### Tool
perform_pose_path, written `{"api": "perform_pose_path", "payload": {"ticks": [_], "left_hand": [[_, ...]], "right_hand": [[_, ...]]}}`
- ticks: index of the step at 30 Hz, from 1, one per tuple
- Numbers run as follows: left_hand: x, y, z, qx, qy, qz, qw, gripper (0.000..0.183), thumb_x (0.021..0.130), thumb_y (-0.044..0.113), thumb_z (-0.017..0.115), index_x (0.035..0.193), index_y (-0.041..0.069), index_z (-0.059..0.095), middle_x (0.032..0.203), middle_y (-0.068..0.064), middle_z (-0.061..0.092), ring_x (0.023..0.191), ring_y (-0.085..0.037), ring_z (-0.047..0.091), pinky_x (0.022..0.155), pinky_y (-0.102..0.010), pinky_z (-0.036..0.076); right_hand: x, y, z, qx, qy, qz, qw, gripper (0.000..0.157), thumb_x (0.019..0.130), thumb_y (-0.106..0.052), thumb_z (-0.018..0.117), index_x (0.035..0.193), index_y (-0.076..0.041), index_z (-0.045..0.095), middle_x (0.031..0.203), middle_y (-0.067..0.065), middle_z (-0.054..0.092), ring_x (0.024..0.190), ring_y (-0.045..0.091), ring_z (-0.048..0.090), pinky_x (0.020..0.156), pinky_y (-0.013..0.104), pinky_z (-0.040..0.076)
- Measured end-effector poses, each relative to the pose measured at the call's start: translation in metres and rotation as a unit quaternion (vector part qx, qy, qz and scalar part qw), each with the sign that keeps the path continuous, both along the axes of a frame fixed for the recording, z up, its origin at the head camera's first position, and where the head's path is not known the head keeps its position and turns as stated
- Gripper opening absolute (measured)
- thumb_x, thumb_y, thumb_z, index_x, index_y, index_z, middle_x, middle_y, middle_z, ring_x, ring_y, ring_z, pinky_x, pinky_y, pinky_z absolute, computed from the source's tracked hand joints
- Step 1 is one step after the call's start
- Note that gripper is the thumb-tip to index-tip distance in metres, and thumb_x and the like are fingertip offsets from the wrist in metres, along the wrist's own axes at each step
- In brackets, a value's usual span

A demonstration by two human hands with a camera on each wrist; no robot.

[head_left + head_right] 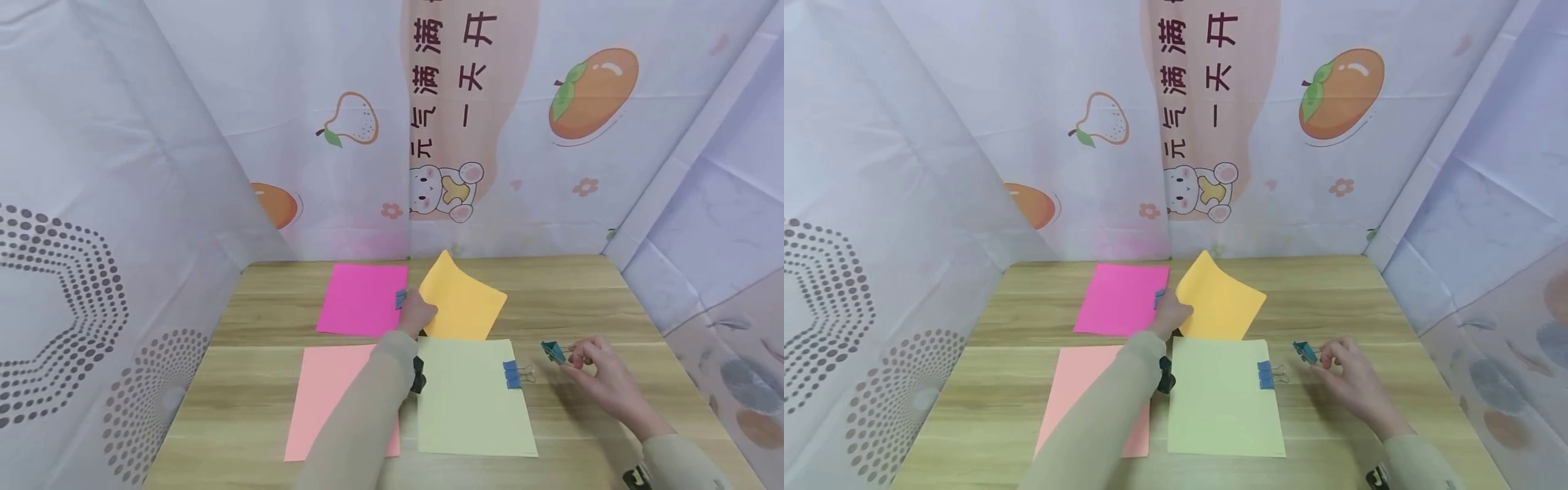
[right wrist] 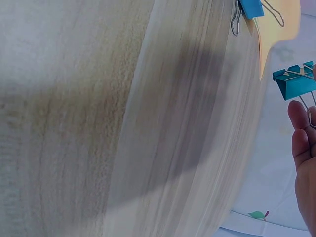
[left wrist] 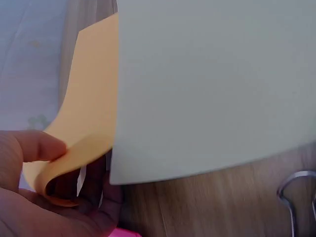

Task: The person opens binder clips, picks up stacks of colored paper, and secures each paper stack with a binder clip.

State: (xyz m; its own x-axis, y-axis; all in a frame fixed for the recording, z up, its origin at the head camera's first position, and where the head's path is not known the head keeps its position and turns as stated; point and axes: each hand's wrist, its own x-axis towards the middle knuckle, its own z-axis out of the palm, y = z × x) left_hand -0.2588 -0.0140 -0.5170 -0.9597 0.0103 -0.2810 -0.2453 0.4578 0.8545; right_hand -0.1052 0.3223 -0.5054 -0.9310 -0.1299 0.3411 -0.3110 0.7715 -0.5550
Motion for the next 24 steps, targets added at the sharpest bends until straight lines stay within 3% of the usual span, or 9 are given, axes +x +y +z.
{"api": "perform_pose_path", "payload": {"ticks": [3, 7, 10, 14, 24], "left_hand": [[-0.002, -0.006, -0.002, -0.001, -0.001, -0.001, 1.0000, 0.055, 0.090, 0.002, 0.056, 0.143, -0.010, 0.048, 0.137, -0.024, 0.056, 0.090, -0.027, 0.059, 0.072, -0.034, 0.050], [-0.004, -0.014, -0.003, -0.025, 0.008, -0.013, 0.9996, 0.039, 0.085, -0.005, 0.054, 0.122, -0.008, 0.068, 0.130, -0.020, 0.061, 0.070, -0.021, 0.058, 0.055, -0.028, 0.046], [-0.006, -0.019, -0.001, -0.012, -0.007, -0.015, 0.9998, 0.038, 0.084, -0.011, 0.051, 0.115, -0.007, 0.072, 0.118, -0.020, 0.068, 0.066, -0.020, 0.065, 0.048, -0.028, 0.050], [-0.006, -0.023, 0.003, 0.024, -0.034, -0.009, 0.9991, 0.043, 0.084, -0.013, 0.050, 0.121, -0.005, 0.071, 0.092, -0.017, 0.073, 0.065, -0.023, 0.071, 0.045, -0.030, 0.055], [0.000, -0.036, 0.012, 0.090, -0.030, 0.011, 0.9954, 0.048, 0.084, -0.016, 0.049, 0.129, -0.008, 0.062, 0.113, -0.023, 0.067, 0.065, -0.022, 0.069, 0.050, -0.030, 0.058]], "right_hand": [[0.000, -0.001, -0.001, 0.001, 0.000, 0.000, 1.000, 0.043, 0.077, 0.002, 0.084, 0.076, -0.019, 0.046, 0.107, 0.011, 0.061, 0.089, 0.001, 0.046, 0.071, 0.028, 0.044], [-0.001, -0.002, -0.002, 0.001, 0.002, 0.001, 1.000, 0.044, 0.077, 0.003, 0.084, 0.076, -0.019, 0.046, 0.106, 0.009, 0.060, 0.088, 0.001, 0.045, 0.070, 0.027, 0.044], [-0.001, -0.003, -0.002, 0.000, 0.004, 0.002, 1.000, 0.044, 0.076, 0.003, 0.084, 0.076, -0.019, 0.046, 0.105, 0.008, 0.059, 0.088, 0.001, 0.044, 0.070, 0.027, 0.043], [-0.001, -0.003, -0.002, -0.003, 0.003, 0.003, 1.000, 0.044, 0.077, 0.003, 0.084, 0.076, -0.019, 0.046, 0.105, 0.008, 0.059, 0.087, 0.001, 0.044, 0.070, 0.025, 0.042], [-0.003, -0.004, 0.002, -0.002, -0.011, -0.002, 1.000, 0.039, 0.080, 0.001, 0.082, 0.078, -0.018, 0.048, 0.107, 0.009, 0.061, 0.089, 0.001, 0.044, 0.069, 0.027, 0.043]]}}
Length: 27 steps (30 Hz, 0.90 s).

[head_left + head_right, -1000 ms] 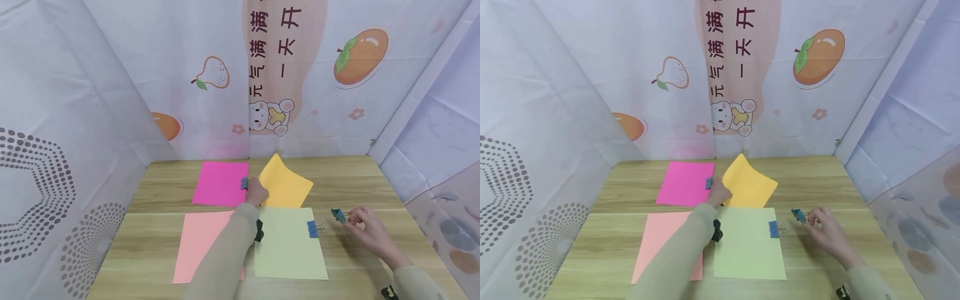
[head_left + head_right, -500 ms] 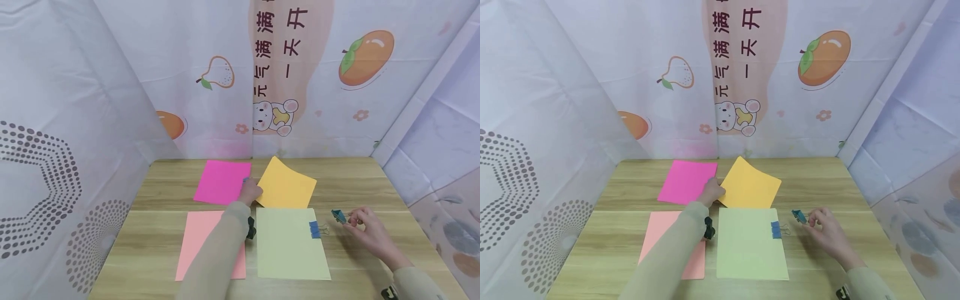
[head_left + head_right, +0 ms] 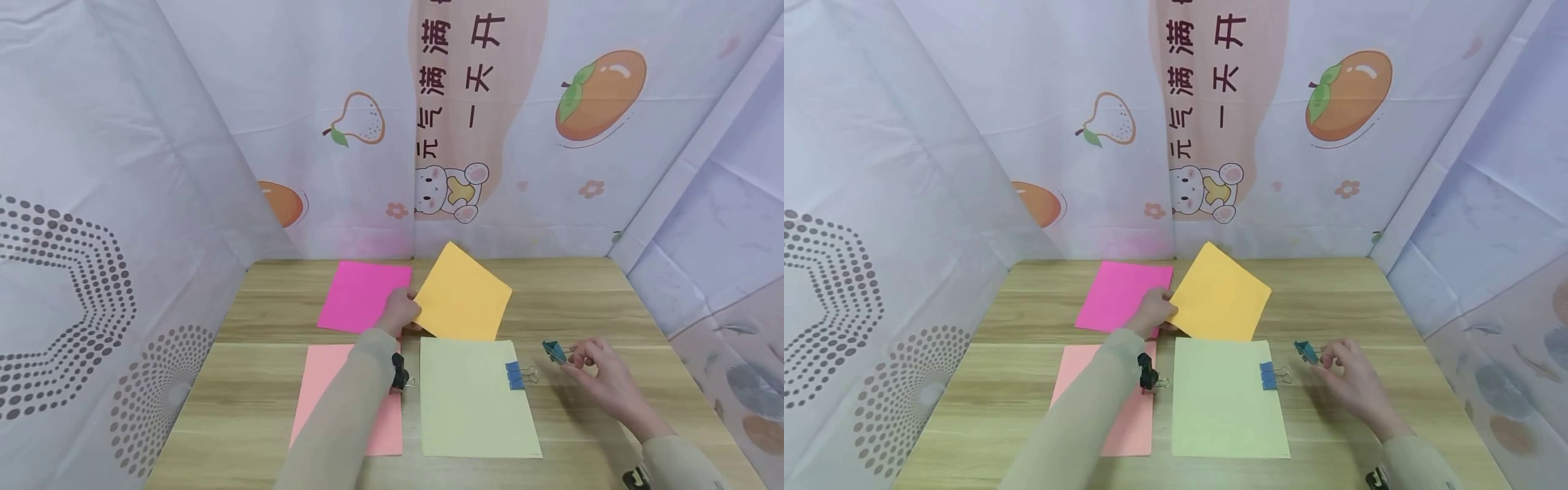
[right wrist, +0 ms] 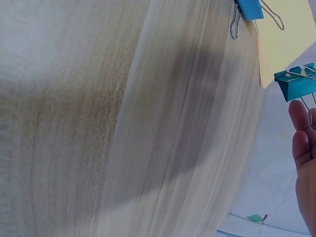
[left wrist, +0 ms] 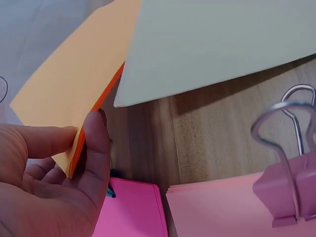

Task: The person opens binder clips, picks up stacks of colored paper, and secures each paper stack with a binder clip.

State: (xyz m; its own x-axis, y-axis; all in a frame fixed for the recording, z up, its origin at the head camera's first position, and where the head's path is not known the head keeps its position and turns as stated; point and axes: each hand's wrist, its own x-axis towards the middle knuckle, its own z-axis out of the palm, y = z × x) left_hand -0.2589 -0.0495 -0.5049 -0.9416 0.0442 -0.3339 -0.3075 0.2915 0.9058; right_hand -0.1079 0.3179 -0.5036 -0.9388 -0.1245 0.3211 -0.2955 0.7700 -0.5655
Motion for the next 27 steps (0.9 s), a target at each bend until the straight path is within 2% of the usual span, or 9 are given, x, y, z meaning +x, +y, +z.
{"api": "perform_pose_path", "payload": {"ticks": [5, 13, 19, 27], "left_hand": [[0.004, -0.008, 0.003, 0.029, 0.009, 0.012, 0.9995, 0.049, 0.084, -0.016, 0.047, 0.132, -0.009, 0.058, 0.112, -0.023, 0.064, 0.072, -0.026, 0.071, 0.056, -0.032, 0.060], [0.006, -0.019, 0.000, 0.056, 0.034, 0.029, 0.9974, 0.041, 0.088, -0.011, 0.050, 0.129, -0.008, 0.058, 0.110, -0.021, 0.059, 0.077, -0.027, 0.070, 0.059, -0.032, 0.061], [0.006, -0.025, -0.001, 0.066, 0.037, 0.052, 0.9957, 0.040, 0.092, -0.007, 0.053, 0.132, -0.006, 0.057, 0.115, -0.021, 0.057, 0.081, -0.027, 0.070, 0.064, -0.034, 0.062], [0.007, -0.033, -0.002, 0.113, 0.037, 0.070, 0.9904, 0.037, 0.096, -0.004, 0.056, 0.133, -0.003, 0.058, 0.120, -0.024, 0.060, 0.087, -0.028, 0.071, 0.076, -0.046, 0.062]], "right_hand": [[0.000, -0.001, 0.002, 0.006, 0.012, -0.002, 1.000, 0.037, 0.081, 0.000, 0.082, 0.080, -0.018, 0.049, 0.105, 0.009, 0.062, 0.089, -0.001, 0.045, 0.070, 0.027, 0.045], [-0.005, -0.003, -0.002, -0.008, 0.068, 0.015, 0.998, 0.039, 0.074, 0.008, 0.082, 0.081, -0.013, 0.051, 0.097, 0.008, 0.063, 0.089, -0.004, 0.046, 0.074, 0.014, 0.039], [-0.008, -0.005, 0.000, -0.010, 0.074, 0.011, 0.997, 0.040, 0.073, 0.009, 0.083, 0.080, -0.012, 0.049, 0.095, 0.007, 0.063, 0.089, -0.004, 0.046, 0.074, 0.015, 0.039], [-0.013, -0.009, 0.004, -0.002, 0.086, 0.021, 0.996, 0.043, 0.072, 0.012, 0.082, 0.078, -0.012, 0.047, 0.092, 0.004, 0.062, 0.086, -0.004, 0.047, 0.072, 0.017, 0.040]]}}
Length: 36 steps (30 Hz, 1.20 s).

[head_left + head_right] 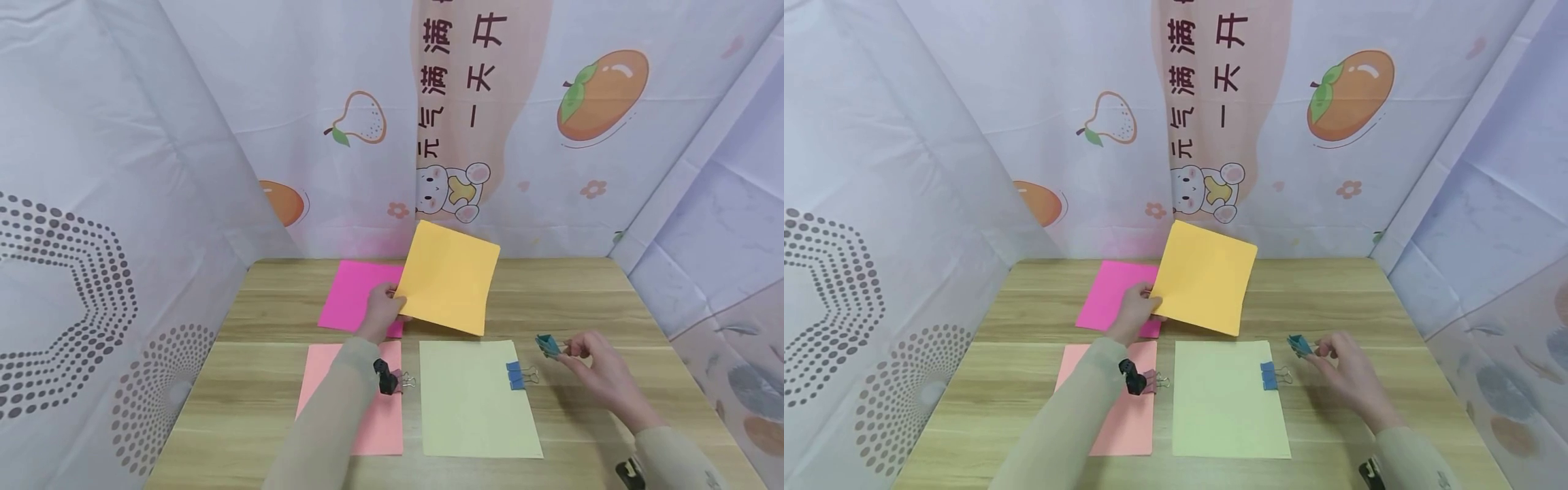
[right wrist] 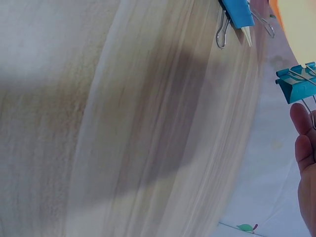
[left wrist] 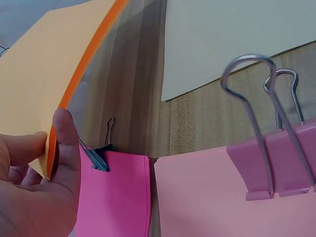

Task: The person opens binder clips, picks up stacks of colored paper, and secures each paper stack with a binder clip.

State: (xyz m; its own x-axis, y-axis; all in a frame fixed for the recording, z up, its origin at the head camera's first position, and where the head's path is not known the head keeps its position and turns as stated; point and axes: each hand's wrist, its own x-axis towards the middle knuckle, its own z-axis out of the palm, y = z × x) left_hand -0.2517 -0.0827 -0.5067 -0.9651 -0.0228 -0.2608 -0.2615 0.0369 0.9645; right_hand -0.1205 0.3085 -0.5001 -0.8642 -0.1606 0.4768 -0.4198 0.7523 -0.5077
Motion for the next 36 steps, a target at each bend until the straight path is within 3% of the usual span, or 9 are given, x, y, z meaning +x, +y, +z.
{"api": "perform_pose_path", "payload": {"ticks": [10, 18, 21, 25, 28, 30, 32, 36], "left_hand": [[0.006, -0.004, -0.001, 0.027, 0.002, -0.016, 0.9995, 0.034, 0.099, -0.001, 0.058, 0.133, -0.002, 0.056, 0.120, -0.022, 0.062, 0.085, -0.026, 0.071, 0.078, -0.047, 0.062], [0.015, -0.002, -0.003, 0.019, 0.002, -0.032, 0.9993, 0.026, 0.100, 0.003, 0.059, 0.126, 0.002, 0.061, 0.115, -0.018, 0.066, 0.078, -0.028, 0.074, 0.071, -0.047, 0.061], [0.018, 0.001, -0.003, 0.036, -0.001, -0.034, 0.9988, 0.030, 0.099, 0.000, 0.060, 0.128, 0.000, 0.061, 0.115, -0.019, 0.066, 0.079, -0.023, 0.072, 0.075, -0.046, 0.062], [0.022, 0.004, -0.006, 0.035, -0.007, -0.038, 0.9986, 0.030, 0.099, 0.003, 0.061, 0.129, 0.005, 0.063, 0.114, -0.014, 0.068, 0.069, -0.021, 0.071, 0.062, -0.035, 0.057], [0.024, 0.005, -0.009, 0.037, -0.002, -0.044, 0.9983, 0.024, 0.099, 0.004, 0.062, 0.123, 0.005, 0.064, 0.110, -0.013, 0.068, 0.069, -0.021, 0.070, 0.060, -0.032, 0.055], [0.026, 0.005, -0.010, 0.046, 0.003, -0.049, 0.9977, 0.020, 0.099, 0.002, 0.061, 0.119, 0.003, 0.064, 0.109, -0.014, 0.067, 0.076, -0.022, 0.069, 0.066, -0.036, 0.060], [0.028, 0.006, -0.011, 0.054, 0.010, -0.053, 0.9971, 0.019, 0.099, 0.001, 0.061, 0.118, 0.001, 0.064, 0.107, -0.015, 0.065, 0.082, -0.022, 0.067, 0.072, -0.041, 0.062], [0.032, 0.007, -0.011, 0.062, 0.018, -0.064, 0.9959, 0.019, 0.099, 0.001, 0.061, 0.118, -0.001, 0.063, 0.104, -0.014, 0.063, 0.085, -0.022, 0.064, 0.074, -0.043, 0.062]], "right_hand": [[-0.011, -0.007, 0.004, 0.006, 0.032, 0.028, 0.999, 0.046, 0.068, 0.017, 0.082, 0.076, -0.009, 0.044, 0.087, 0.005, 0.061, 0.085, -0.003, 0.050, 0.068, 0.018, 0.040], [-0.013, -0.012, 0.006, 0.022, 0.028, 0.020, 0.999, 0.048, 0.070, 0.014, 0.083, 0.077, -0.011, 0.043, 0.088, 0.006, 0.061, 0.082, 0.015, 0.061, 0.065, 0.022, 0.041], [-0.012, -0.014, 0.008, 0.022, 0.017, 0.016, 0.999, 0.047, 0.071, 0.013, 0.083, 0.078, -0.011, 0.043, 0.088, 0.004, 0.059, 0.083, 0.010, 0.058, 0.065, 0.020, 0.041], [-0.011, -0.015, 0.011, 0.023, -0.002, 0.006, 1.000, 0.045, 0.075, 0.010, 0.082, 0.079, -0.012, 0.043, 0.087, 0.000, 0.056, 0.091, -0.005, 0.054, 0.064, 0.020, 0.042], [-0.012, -0.017, 0.014, 0.024, -0.018, -0.002, 1.000, 0.043, 0.079, 0.007, 0.081, 0.080, -0.012, 0.043, 0.086, -0.001, 0.054, 0.095, -0.002, 0.059, 0.062, 0.022, 0.042], [-0.012, -0.019, 0.015, 0.021, -0.030, -0.003, 0.999, 0.042, 0.081, 0.006, 0.080, 0.081, -0.012, 0.043, 0.087, -0.001, 0.054, 0.095, 0.008, 0.065, 0.061, 0.023, 0.041], [-0.013, -0.020, 0.017, 0.018, -0.040, -0.004, 0.999, 0.041, 0.083, 0.005, 0.080, 0.081, -0.012, 0.042, 0.088, 0.000, 0.054, 0.096, 0.010, 0.066, 0.061, 0.022, 0.039], [-0.014, -0.022, 0.019, 0.007, -0.052, -0.003, 0.999, 0.040, 0.085, 0.003, 0.079, 0.081, -0.012, 0.042, 0.092, 0.003, 0.059, 0.097, -0.007, 0.057, 0.062, 0.022, 0.039]]}}
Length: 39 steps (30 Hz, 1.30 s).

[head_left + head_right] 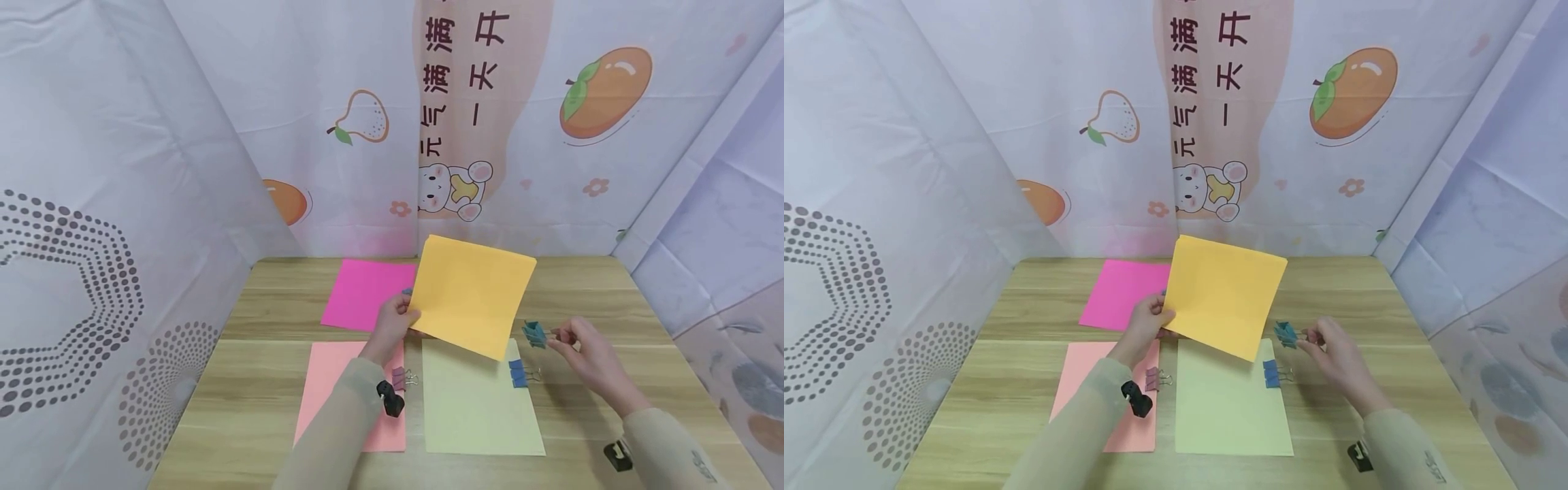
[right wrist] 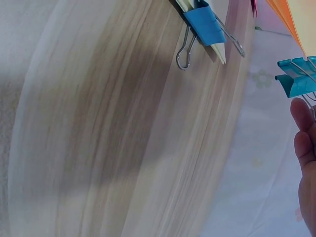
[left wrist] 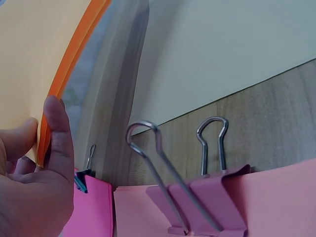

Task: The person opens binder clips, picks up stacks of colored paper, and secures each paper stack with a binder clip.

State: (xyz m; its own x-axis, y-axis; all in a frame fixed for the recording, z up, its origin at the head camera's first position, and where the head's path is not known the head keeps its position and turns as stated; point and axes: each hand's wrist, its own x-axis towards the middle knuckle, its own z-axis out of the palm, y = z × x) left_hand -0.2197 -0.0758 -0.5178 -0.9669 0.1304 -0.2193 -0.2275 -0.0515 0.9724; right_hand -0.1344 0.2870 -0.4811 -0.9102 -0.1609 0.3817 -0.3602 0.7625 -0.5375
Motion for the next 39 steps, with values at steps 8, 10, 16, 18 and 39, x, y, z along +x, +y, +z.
{"api": "perform_pose_path", "payload": {"ticks": [8, 10, 16, 18, 39], "left_hand": [[0.005, 0.002, -0.001, -0.002, 0.008, -0.009, 0.9999, 0.019, 0.100, 0.002, 0.061, 0.119, 0.000, 0.064, 0.108, -0.015, 0.067, 0.088, -0.022, 0.068, 0.076, -0.043, 0.062], [0.007, 0.003, -0.002, 0.000, 0.014, -0.010, 0.9999, 0.019, 0.100, 0.002, 0.061, 0.119, -0.001, 0.064, 0.109, -0.016, 0.068, 0.088, -0.023, 0.069, 0.076, -0.044, 0.062], [0.008, 0.004, -0.006, 0.003, 0.020, -0.010, 0.9997, 0.018, 0.100, 0.001, 0.060, 0.118, -0.001, 0.063, 0.109, -0.017, 0.069, 0.086, -0.022, 0.070, 0.075, -0.045, 0.062], [0.008, 0.004, -0.008, 0.006, 0.019, -0.011, 0.9997, 0.019, 0.100, 0.002, 0.060, 0.119, -0.001, 0.063, 0.110, -0.017, 0.069, 0.085, -0.022, 0.070, 0.076, -0.046, 0.062], [0.014, 0.004, -0.010, 0.019, 0.018, -0.018, 0.9995, 0.020, 0.101, 0.003, 0.060, 0.120, -0.001, 0.062, 0.111, -0.018, 0.069, 0.088, -0.023, 0.071, 0.078, -0.050, 0.061]], "right_hand": [[0.000, -0.001, 0.004, -0.022, -0.025, -0.006, 0.999, 0.037, 0.088, 0.000, 0.077, 0.081, -0.011, 0.042, 0.096, 0.008, 0.064, 0.093, -0.009, 0.055, 0.062, 0.022, 0.038], [0.000, -0.001, 0.005, -0.029, -0.033, -0.007, 0.999, 0.036, 0.090, -0.001, 0.076, 0.082, -0.011, 0.042, 0.098, 0.011, 0.067, 0.091, -0.007, 0.056, 0.062, 0.023, 0.038], [-0.001, -0.001, 0.006, -0.041, -0.045, -0.013, 0.998, 0.033, 0.093, -0.003, 0.073, 0.083, -0.010, 0.042, 0.099, 0.015, 0.073, 0.088, -0.014, 0.054, 0.061, 0.023, 0.038], [-0.001, -0.001, 0.007, -0.046, -0.047, -0.014, 0.998, 0.032, 0.093, -0.003, 0.072, 0.083, -0.010, 0.043, 0.099, 0.015, 0.074, 0.088, -0.015, 0.055, 0.061, 0.023, 0.039], [-0.001, -0.005, 0.017, -0.120, -0.120, -0.013, 0.985, 0.026, 0.103, -0.018, 0.062, 0.092, -0.005, 0.043, 0.100, 0.017, 0.074, 0.087, -0.002, 0.067, 0.073, 0.014, 0.047]]}}
